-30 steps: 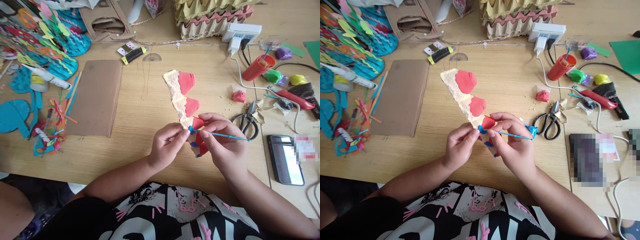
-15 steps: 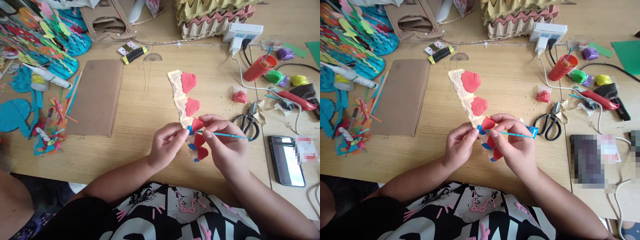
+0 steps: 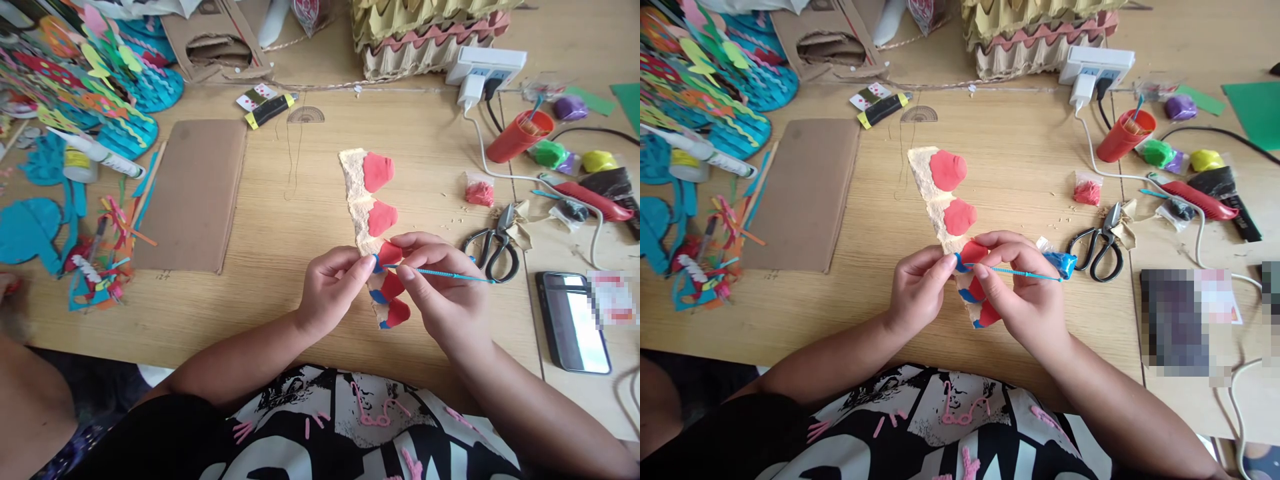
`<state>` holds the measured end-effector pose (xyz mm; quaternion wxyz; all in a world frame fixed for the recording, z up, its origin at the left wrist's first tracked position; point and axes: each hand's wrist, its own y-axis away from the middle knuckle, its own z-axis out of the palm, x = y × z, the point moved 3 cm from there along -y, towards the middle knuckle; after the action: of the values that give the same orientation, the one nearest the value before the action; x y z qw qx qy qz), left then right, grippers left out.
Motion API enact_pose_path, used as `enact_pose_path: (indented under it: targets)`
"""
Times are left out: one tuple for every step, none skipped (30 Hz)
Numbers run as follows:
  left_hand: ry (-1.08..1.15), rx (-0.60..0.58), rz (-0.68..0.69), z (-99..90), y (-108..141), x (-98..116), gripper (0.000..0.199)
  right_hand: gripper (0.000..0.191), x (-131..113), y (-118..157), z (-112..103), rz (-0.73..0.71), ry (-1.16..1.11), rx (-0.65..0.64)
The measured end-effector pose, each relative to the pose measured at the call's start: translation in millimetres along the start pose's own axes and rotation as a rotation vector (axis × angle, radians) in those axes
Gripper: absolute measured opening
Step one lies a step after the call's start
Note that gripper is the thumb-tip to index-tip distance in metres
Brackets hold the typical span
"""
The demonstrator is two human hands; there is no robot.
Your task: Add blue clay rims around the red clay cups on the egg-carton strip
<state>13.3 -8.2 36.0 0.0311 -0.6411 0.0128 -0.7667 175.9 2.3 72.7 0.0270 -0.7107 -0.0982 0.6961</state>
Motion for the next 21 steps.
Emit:
enact_pose_path:
  targets:
    - [0.002, 0.01, -0.012, -0.3, -0.1, -1.1, 0.032, 0.005, -0.5, 0.1, 0.2, -0.007, 0.008, -0.002]
    - [0.001, 0.021, -0.023, -0.7, -0.3, -2.2, 0.036, 0.005, -0.7, 0.3, 0.2, -0.012, 0.018, -0.001]
    - [-0.005, 0.032, -0.033, -1.2, -0.5, -3.1, 0.039, 0.005, -0.5, 0.5, 0.2, -0.012, 0.028, 0.0]
    - [-0.012, 0.04, -0.046, -1.5, -0.7, -3.9, 0.041, 0.004, -0.1, 0.7, 0.2, -0.009, 0.036, 0.001]
    - [-0.018, 0.046, -0.058, -1.8, -1.1, -4.5, 0.042, 0.004, 0.4, 1.0, 0.2, -0.007, 0.04, 0.002]
    - [-0.02, 0.052, -0.069, -2.1, -1.4, -4.8, 0.043, 0.004, 1.0, 1.2, 0.3, -0.003, 0.041, 0.0]
    - [-0.017, 0.057, -0.079, -2.3, -1.8, -5.0, 0.043, 0.004, 1.6, 1.4, 0.4, -0.001, 0.043, 0.0]
    - [-0.008, 0.056, -0.09, -2.5, -2.1, -5.2, 0.043, 0.004, 2.1, 1.6, 0.4, 0.0, 0.047, -0.001]
    - [0.007, 0.051, -0.1, -2.5, -2.3, -5.5, 0.042, 0.004, 2.5, 1.6, 0.5, 0.0, 0.053, -0.002]
    - [0.029, 0.045, -0.11, -2.4, -2.3, -6.0, 0.041, 0.004, 2.8, 1.6, 0.4, -0.002, 0.062, -0.001]
    - [0.053, 0.036, -0.119, -2.2, -2.3, -6.7, 0.04, 0.004, 2.9, 1.5, 0.3, -0.004, 0.07, -0.001]
    - [0.075, 0.023, -0.127, -2.0, -2.1, -7.5, 0.039, 0.004, 2.9, 1.4, 0.3, -0.007, 0.076, -0.001]
    - [0.09, 0.016, -0.132, -1.8, -2.0, -8.3, 0.039, 0.004, 2.7, 1.3, 0.2, -0.011, 0.08, 0.001]
    - [0.094, 0.017, -0.134, -1.8, -2.0, -9.1, 0.04, 0.004, 2.4, 1.3, 0.2, -0.014, 0.082, 0.001]
    - [0.09, 0.027, -0.139, -1.9, -2.1, -9.9, 0.041, 0.003, 2.0, 1.5, 0.2, -0.016, 0.085, 0.001]
    - [0.087, 0.042, -0.149, -2.0, -2.5, -10.4, 0.041, 0.004, 1.4, 1.8, 0.5, -0.022, 0.091, 0.0]
    - [0.093, 0.059, -0.168, -1.8, -3.2, -10.9, 0.04, 0.004, 0.6, 2.3, 0.9, -0.032, 0.102, -0.003]
    - [0.118, 0.076, -0.197, -1.5, -4.2, -11.1, 0.038, 0.004, -0.3, 3.0, 1.5, -0.043, 0.115, -0.007]
    - [0.161, 0.09, -0.233, -0.8, -5.3, -11.2, 0.036, 0.004, -1.0, 3.7, 2.2, -0.053, 0.126, -0.013]
    - [0.214, 0.096, -0.272, 0.2, -6.6, -11.3, 0.034, 0.005, -1.4, 4.2, 2.9, -0.057, 0.128, -0.02]
    - [0.27, 0.098, -0.309, 1.3, -7.9, -11.2, 0.033, 0.005, -1.4, 4.5, 3.4, -0.053, 0.119, -0.027]
